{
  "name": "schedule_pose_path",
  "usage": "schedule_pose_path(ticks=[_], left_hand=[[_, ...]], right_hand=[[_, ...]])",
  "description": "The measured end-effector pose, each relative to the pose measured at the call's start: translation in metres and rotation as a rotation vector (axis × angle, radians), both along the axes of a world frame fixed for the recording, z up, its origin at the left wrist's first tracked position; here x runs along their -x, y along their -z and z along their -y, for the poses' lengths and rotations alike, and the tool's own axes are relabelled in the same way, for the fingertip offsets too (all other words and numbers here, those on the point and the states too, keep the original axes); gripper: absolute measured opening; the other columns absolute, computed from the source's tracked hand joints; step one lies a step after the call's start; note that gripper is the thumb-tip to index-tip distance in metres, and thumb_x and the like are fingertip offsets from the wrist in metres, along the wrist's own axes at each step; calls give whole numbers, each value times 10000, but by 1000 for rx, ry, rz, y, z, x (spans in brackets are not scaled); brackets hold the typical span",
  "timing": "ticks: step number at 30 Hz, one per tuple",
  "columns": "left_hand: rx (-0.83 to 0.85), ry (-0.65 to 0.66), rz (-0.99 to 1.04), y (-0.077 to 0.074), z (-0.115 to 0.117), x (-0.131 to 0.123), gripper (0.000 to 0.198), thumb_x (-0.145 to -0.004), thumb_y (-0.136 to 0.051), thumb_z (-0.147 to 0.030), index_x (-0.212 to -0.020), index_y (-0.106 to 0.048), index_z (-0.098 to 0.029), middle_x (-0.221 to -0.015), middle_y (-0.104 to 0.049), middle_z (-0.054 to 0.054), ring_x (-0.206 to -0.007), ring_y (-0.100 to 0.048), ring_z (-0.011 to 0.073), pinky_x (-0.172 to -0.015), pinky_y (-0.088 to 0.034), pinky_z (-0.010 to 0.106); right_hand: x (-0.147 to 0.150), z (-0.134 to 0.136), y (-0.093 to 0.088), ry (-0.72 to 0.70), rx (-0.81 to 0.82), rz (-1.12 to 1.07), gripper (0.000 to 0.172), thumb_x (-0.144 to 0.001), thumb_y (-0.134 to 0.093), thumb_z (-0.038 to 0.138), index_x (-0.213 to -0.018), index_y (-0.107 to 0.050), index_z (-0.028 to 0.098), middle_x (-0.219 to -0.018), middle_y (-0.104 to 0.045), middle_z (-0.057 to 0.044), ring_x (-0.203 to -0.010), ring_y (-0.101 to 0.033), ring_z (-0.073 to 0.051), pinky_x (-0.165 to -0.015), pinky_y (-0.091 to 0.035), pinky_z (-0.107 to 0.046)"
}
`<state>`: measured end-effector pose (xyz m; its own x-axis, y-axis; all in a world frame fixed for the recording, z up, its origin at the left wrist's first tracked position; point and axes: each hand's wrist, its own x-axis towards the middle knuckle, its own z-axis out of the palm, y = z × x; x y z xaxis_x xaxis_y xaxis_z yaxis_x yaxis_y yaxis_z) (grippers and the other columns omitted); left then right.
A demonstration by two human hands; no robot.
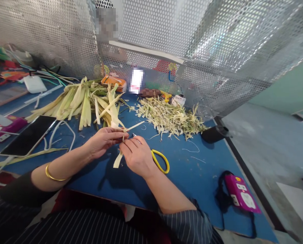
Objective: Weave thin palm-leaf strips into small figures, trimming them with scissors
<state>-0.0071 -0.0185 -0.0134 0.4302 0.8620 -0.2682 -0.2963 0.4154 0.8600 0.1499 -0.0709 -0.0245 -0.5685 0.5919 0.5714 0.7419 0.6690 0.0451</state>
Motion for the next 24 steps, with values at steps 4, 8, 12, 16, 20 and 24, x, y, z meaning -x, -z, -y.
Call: schedule_pose_path(ticks=[4, 8, 12, 16, 20, 24], left_hand=[[-40, -75, -40, 4, 1, -2, 161, -653, -747, -229, -751, -704, -108, -681, -680, 38, -657, -608, 101, -740, -479, 242], [-60, -96, -41, 4, -1, -1, 181, -669, -735, -264, -753, -700, -108, -688, -665, 33, -649, -594, 99, -707, -475, 237], [-134, -139, -13, 2, -5, 5, 206, -677, -728, -306, -763, -707, -120, -785, -667, 38, -694, -591, 102, -708, -474, 235], [-195, -62, -86, 3, -1, 3, 204, -687, -714, -318, -770, -718, -131, -778, -674, 46, -666, -580, 103, -674, -468, 234], [-240, 94, -222, 4, 7, -4, 216, -688, -705, -318, -763, -715, -115, -723, -671, 63, -594, -550, 94, -601, -442, 230], [-309, 112, -299, 8, 5, -4, 275, -688, -700, -331, -886, -692, -140, -730, -659, 56, -625, -563, 108, -571, -418, 223]], right_hand=[[0, 0, 1, -46, 42, 44, 221, -890, -435, 159, -996, -629, 172, -986, -684, -78, -922, -601, -163, -888, -407, -343], [0, 0, 2, -105, 109, -71, 284, -897, -404, 158, -1115, -585, 190, -1012, -682, -76, -950, -609, -164, -889, -421, -340], [1, -2, 4, 100, 419, -715, 296, -910, -389, 237, -1176, -514, 202, -923, -684, -52, -796, -646, -142, -790, -485, -308], [0, -10, 6, 195, 784, -1254, 241, -812, -556, 370, -953, -621, 185, -806, -670, -27, -654, -623, -132, -691, -501, -294], [0, -15, 11, 133, 890, -1510, 243, -692, -686, 345, -863, -649, 176, -711, -647, 0, -624, -591, -114, -655, -483, -270], [-3, -17, 14, 209, 744, -1543, 195, -705, -667, 346, -783, -627, 171, -704, -650, -10, -658, -616, -132, -664, -490, -282]])
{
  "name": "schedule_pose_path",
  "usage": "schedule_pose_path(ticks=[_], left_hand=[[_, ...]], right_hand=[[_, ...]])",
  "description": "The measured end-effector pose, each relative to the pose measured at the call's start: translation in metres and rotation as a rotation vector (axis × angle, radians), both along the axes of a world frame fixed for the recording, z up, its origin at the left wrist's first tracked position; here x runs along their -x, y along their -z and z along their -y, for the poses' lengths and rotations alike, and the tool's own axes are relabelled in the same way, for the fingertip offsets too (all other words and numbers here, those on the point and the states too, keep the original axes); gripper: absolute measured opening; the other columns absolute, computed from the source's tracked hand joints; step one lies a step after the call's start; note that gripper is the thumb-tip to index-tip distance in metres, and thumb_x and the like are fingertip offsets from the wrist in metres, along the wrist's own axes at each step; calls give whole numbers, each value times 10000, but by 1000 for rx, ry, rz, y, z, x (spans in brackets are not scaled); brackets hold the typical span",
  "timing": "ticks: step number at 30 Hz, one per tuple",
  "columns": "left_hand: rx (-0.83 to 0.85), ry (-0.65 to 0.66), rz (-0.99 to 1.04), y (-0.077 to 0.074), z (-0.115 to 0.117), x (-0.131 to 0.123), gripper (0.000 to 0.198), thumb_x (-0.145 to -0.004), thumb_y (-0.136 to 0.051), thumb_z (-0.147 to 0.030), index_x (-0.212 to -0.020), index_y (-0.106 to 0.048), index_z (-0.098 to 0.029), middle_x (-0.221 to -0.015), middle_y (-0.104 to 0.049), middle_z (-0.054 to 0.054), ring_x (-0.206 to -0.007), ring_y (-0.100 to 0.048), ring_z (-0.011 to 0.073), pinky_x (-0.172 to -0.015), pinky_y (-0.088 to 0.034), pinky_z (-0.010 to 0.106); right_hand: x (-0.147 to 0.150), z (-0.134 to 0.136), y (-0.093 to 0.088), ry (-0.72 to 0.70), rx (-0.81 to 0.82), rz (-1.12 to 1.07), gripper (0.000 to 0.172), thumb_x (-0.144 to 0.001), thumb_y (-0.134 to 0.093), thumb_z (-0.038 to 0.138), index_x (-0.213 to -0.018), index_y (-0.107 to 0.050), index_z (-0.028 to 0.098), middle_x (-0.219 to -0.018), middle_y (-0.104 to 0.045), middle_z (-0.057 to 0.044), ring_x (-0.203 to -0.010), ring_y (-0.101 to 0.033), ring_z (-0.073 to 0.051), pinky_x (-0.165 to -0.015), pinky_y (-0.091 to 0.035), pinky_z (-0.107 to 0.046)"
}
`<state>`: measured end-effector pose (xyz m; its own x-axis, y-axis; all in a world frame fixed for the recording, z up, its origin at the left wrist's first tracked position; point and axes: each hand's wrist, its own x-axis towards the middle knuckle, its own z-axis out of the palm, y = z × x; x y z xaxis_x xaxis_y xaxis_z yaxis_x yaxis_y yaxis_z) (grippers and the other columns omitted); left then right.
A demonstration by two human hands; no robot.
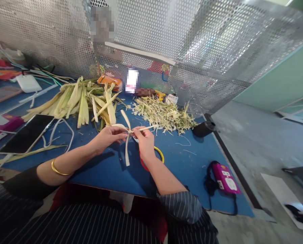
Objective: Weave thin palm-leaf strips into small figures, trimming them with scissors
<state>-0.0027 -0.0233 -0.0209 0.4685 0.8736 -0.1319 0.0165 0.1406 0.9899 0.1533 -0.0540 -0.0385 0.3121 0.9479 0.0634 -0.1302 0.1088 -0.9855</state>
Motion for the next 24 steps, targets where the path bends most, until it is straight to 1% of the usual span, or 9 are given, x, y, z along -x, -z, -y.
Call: schedule_pose_path(ticks=[4, 6, 7, 9, 12, 15, 18, 21, 24], left_hand=[[-177, -324, -45, 2, -9, 5, 232, -723, -658, -347, -864, -656, -164, -778, -642, 43, -694, -572, 123, -614, -428, 224], [-338, -401, -107, -2, -12, 7, 190, -730, -649, -324, -855, -664, -182, -851, -653, 44, -771, -575, 138, -673, -430, 230], [-418, -370, -139, -4, -12, 8, 177, -733, -646, -307, -866, -676, -194, -912, -661, 46, -835, -575, 151, -715, -427, 236], [-518, -217, -177, -10, -13, 9, 177, -751, -630, -290, -898, -698, -218, -1001, -668, 47, -937, -569, 174, -796, -413, 253], [-509, -32, -190, -15, -11, 9, 169, -759, -622, -298, -862, -725, -215, -934, -695, 53, -895, -589, 179, -826, -404, 266], [-394, 12, -172, -13, -9, 7, 178, -740, -635, -316, -812, -738, -190, -733, -685, 51, -705, -586, 155, -704, -426, 255], [-221, 26, -86, -11, -7, 6, 210, -748, -629, -347, -806, -724, -169, -630, -642, 36, -594, -556, 127, -623, -430, 249], [-48, 86, 33, -9, -5, 5, 236, -737, -648, -388, -785, -702, -163, -661, -646, 41, -618, -576, 121, -642, -453, 246], [97, 194, 71, -6, -5, 4, 278, -721, -665, -423, -798, -692, -157, -759, -676, 67, -585, -563, 100, -566, -442, 219]], right_hand=[[-4, -1, -4, 52, -58, 79, 185, -740, -631, 353, -777, -617, 172, -736, -657, -20, -656, -631, -135, -667, -504, -287], [-5, -1, -8, 46, -88, 118, 175, -749, -622, 349, -766, -619, 174, -743, -647, -16, -652, -632, -132, -679, -512, -291], [-5, 0, -10, 36, -101, 141, 169, -754, -617, 345, -762, -621, 175, -747, -641, -13, -649, -632, -130, -687, -515, -293], [-4, 2, -15, 6, -107, 191, 158, -762, -610, 334, -751, -627, 177, -746, -632, -10, -639, -629, -127, -689, -518, -292], [-2, 5, -20, -42, -96, 269, 137, -771, -597, 310, -740, -630, 180, -715, -627, -6, -627, -621, -126, -681, -518, -287], [-2, 6, -23, -66, -106, 303, 132, -771, -596, 309, -741, -630, 185, -708, -627, -2, -629, -620, -129, -682, -512, -286], [-2, 7, -22, -65, -110, 316, 152, -781, -588, 331, -757, -632, 188, -671, -624, 4, -612, -609, -128, -668, -502, -286], [-3, 6, -20, -130, -92, 321, 162, -795, -573, 338, -762, -629, 189, -590, -599, 17, -567, -573, -120, -625, -480, -273], [-3, 6, -17, -183, -83, 314, 160, -784, -587, 336, -755, -631, 186, -575, -569, 28, -515, -515, -99, -545, -432, -244]])
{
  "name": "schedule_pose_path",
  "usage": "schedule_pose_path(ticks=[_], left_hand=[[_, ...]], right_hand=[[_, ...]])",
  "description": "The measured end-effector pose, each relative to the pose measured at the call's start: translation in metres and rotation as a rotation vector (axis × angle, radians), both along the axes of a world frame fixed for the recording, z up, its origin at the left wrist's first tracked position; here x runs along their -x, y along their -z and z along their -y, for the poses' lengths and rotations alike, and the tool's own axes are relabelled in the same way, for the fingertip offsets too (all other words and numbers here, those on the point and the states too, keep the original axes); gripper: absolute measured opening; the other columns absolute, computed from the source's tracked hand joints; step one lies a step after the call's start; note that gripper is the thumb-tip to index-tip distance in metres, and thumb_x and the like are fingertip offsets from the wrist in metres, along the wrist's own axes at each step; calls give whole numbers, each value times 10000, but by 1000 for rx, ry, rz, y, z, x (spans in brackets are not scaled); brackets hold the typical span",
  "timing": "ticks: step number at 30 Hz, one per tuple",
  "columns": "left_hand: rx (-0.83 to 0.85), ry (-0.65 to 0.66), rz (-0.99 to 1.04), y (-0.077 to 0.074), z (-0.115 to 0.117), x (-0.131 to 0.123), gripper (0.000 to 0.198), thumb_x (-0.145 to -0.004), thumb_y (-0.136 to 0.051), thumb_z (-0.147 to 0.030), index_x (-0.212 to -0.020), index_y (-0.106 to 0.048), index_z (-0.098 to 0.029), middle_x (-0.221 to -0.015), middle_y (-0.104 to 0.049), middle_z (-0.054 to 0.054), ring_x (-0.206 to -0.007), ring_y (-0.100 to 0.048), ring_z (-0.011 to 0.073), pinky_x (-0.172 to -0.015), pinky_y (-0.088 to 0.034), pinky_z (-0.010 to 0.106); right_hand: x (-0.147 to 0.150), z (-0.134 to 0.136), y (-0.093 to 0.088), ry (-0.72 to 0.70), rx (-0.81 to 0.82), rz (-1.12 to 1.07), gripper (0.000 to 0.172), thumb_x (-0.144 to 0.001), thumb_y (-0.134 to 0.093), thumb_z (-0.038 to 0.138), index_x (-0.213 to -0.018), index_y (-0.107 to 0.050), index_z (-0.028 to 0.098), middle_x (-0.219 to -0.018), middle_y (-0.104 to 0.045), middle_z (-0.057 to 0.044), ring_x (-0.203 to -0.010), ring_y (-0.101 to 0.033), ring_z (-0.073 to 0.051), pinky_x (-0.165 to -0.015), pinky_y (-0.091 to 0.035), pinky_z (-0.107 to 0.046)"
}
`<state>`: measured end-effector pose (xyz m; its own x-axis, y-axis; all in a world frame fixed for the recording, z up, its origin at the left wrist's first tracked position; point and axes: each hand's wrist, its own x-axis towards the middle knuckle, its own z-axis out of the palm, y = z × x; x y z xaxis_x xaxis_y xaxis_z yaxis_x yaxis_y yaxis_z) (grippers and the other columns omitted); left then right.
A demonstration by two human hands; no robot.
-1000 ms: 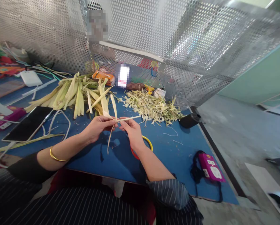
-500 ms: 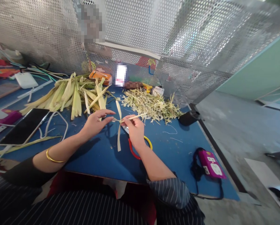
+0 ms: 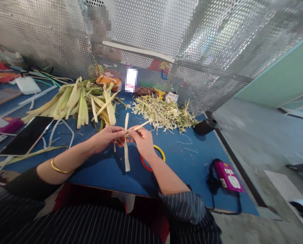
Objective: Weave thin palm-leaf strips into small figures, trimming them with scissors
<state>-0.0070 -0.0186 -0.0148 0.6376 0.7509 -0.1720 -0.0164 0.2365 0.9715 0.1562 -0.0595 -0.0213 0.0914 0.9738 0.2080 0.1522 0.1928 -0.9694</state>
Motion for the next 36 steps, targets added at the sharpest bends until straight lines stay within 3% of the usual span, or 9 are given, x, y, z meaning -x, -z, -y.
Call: schedule_pose_path(ticks=[8, 14, 19, 24, 26, 29, 32, 36], left_hand=[[51, -4, -35, -1, 2, -1, 298, -732, -654, -433, -763, -687, -138, -814, -705, 95, -503, -552, 78, -403, -326, 180], [42, -37, -115, -2, 5, -5, 234, -689, -701, -350, -667, -671, -119, -659, -686, 70, -443, -528, 69, -384, -317, 178], [39, -15, -141, 5, 4, -5, 256, -693, -689, -363, -746, -690, -113, -701, -702, 84, -490, -569, 88, -400, -339, 173], [21, -71, -152, 3, 2, -3, 277, -707, -672, -378, -750, -683, -105, -714, -699, 78, -480, -551, 72, -407, -344, 168], [-3, -98, -151, 0, 2, -3, 285, -717, -661, -384, -773, -684, -105, -721, -700, 78, -470, -543, 68, -404, -342, 168], [-59, -38, -190, -2, 5, -2, 312, -731, -637, -412, -764, -681, -106, -721, -703, 88, -464, -553, 79, -398, -341, 175], [-125, 105, -238, -2, 8, -3, 315, -748, -605, -422, -742, -676, -116, -715, -706, 88, -460, -570, 91, -399, -342, 179], [-199, 253, -278, 3, 13, -4, 268, -747, -591, -373, -725, -677, -121, -643, -689, 67, -464, -587, 109, -420, -369, 188]], right_hand=[[1, -2, 0, 87, 59, -35, 157, -733, -633, 330, -722, -630, 173, -606, -589, 24, -513, -475, -87, -510, -391, -225], [1, -1, 3, 122, 90, 8, 180, -721, -639, 339, -707, -645, 159, -565, -570, 21, -502, -473, -91, -505, -375, -229], [4, -2, 5, 207, 106, 39, 177, -720, -630, 323, -660, -631, 157, -501, -534, 35, -479, -466, -88, -501, -365, -223], [-13, -5, 3, 125, 178, 106, 393, -792, -531, 501, -623, -621, 158, -507, -526, 14, -450, -462, -91, -476, -364, -230], [-21, -3, -2, 226, 120, 208, 468, -808, -488, 550, -567, -599, 165, -474, -487, 15, -432, -435, -89, -469, -346, -236], [-27, 1, -12, 328, -68, 391, 403, -822, -508, 511, -635, -639, 179, -543, -519, 8, -525, -472, -102, -549, -366, -244], [-20, 4, -17, 193, -124, 520, 303, -816, -546, 451, -730, -689, 197, -684, -567, -6, -624, -497, -109, -615, -372, -248], [-6, 4, -12, -95, 79, 419, 255, -773, -593, 416, -689, -664, 186, -653, -542, 15, -594, -465, -101, -590, -360, -242]])
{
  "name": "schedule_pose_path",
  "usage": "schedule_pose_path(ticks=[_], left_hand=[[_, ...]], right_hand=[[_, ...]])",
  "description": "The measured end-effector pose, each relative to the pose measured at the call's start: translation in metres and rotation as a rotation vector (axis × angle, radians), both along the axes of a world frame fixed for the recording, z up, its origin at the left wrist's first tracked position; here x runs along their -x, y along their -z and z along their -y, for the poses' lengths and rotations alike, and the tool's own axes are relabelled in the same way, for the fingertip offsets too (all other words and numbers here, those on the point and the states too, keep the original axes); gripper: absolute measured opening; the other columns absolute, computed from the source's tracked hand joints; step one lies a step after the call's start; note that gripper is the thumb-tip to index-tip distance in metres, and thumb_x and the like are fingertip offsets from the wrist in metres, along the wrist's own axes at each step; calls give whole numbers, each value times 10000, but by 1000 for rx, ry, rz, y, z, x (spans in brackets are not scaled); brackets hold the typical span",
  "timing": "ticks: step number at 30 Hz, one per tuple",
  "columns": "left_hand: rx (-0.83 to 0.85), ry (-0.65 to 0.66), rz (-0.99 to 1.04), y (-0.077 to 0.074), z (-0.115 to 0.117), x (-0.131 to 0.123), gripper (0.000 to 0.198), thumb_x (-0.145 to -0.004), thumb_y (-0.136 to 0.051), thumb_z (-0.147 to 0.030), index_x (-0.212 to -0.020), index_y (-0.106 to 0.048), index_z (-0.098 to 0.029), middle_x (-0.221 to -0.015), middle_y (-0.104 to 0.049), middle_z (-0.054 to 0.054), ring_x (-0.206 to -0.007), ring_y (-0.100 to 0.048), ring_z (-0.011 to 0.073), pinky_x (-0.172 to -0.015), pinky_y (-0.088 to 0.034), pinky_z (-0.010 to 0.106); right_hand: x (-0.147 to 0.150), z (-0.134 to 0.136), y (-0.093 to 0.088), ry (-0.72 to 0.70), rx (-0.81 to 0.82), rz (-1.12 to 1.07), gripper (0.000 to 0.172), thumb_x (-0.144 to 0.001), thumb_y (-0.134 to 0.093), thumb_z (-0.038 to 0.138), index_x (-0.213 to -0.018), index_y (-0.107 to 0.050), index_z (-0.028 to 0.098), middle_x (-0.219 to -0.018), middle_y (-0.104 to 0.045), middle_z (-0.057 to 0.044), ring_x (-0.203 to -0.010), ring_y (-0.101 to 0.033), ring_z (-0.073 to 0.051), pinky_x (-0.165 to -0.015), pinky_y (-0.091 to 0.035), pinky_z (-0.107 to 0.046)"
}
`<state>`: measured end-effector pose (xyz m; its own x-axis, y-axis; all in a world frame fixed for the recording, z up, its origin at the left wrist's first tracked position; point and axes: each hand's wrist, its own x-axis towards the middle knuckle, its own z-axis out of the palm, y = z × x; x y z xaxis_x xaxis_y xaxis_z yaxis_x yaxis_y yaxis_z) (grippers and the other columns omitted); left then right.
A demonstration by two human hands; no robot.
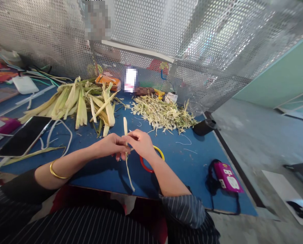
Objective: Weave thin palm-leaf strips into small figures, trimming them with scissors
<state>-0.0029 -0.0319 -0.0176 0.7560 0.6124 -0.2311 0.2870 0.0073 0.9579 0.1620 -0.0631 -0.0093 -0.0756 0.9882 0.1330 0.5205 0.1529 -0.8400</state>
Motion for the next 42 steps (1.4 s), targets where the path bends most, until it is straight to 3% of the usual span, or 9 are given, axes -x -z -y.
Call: schedule_pose_path(ticks=[3, 7, 13, 17, 21, 26, 33, 38, 42], left_hand=[[24, 65, -13, 4, 4, -3, 280, -738, -594, -377, -668, -659, -114, -596, -672, 66, -449, -581, 111, -434, -395, 192], [68, 7, -58, 5, 7, -7, 364, -745, -576, -462, -632, -629, -121, -555, -656, 57, -390, -546, 98, -387, -355, 178], [164, -312, 28, 3, -3, -6, 322, -754, -564, -400, -658, -654, -106, -523, -630, 45, -367, -510, 82, -344, -301, 171], [245, -534, 170, 6, -11, -5, 278, -746, -587, -350, -621, -629, -106, -539, -621, 38, -382, -496, 68, -357, -321, 174], [185, -622, 255, 13, -13, -7, 348, -746, -599, -424, -575, -598, -121, -489, -573, 12, -367, -477, 75, -380, -365, 199], [-31, -635, 214, 19, -13, -9, 418, -749, -599, -466, -501, -572, -130, -407, -512, 0, -352, -454, 70, -390, -351, 193], [368, -561, 362, 15, -11, -10, 299, -724, -656, -410, -729, -679, -112, -644, -670, 52, -517, -558, 76, -478, -407, 170], [505, -450, 430, 5, -14, -2, 142, -723, -641, -223, -777, -693, -104, -743, -696, 75, -641, -630, 110, -580, -487, 185], [566, -428, 470, -1, -14, 1, 148, -702, -625, -161, -802, -704, -86, -784, -702, 85, -707, -650, 133, -703, -529, 230]], right_hand=[[7, 0, 3, 8, 125, -229, 289, -748, -614, 418, -604, -555, 175, -534, -446, 56, -515, -385, -82, -530, -329, -228], [9, 4, 1, 86, 42, -251, 241, -762, -606, 378, -640, -548, 179, -528, -431, 65, -503, -370, -79, -521, -329, -223], [8, 17, -4, 238, -419, 34, 116, -816, -572, 290, -758, -594, 193, -696, -610, 6, -629, -532, -116, -635, -416, -246], [8, 21, -1, 47, -667, 371, 39, -827, -568, 200, -814, -604, 195, -765, -674, -11, -717, -595, -126, -733, -415, -273], [7, 23, -3, -75, -697, 596, 63, -842, -556, 186, -837, -617, 201, -780, -686, -8, -733, -601, -134, -795, -381, -316], [4, 27, -9, -10, -599, 487, 96, -848, -565, 238, -774, -618, 208, -736, -674, 3, -692, -587, -125, -779, -384, -307], [16, 28, 9, 17, -645, 657, 143, -869, -501, 221, -791, -618, 198, -728, -666, -26, -690, -574, -147, -827, -352, -343], [12, 26, 11, 121, -675, 622, 117, -865, -499, 205, -814, -605, 202, -736, -665, -25, -699, -573, -143, -852, -342, -336], [10, 25, 10, 142, -686, 631, 110, -865, -503, 199, -810, -598, 203, -751, -671, -23, -700, -571, -140, -858, -337, -332]])
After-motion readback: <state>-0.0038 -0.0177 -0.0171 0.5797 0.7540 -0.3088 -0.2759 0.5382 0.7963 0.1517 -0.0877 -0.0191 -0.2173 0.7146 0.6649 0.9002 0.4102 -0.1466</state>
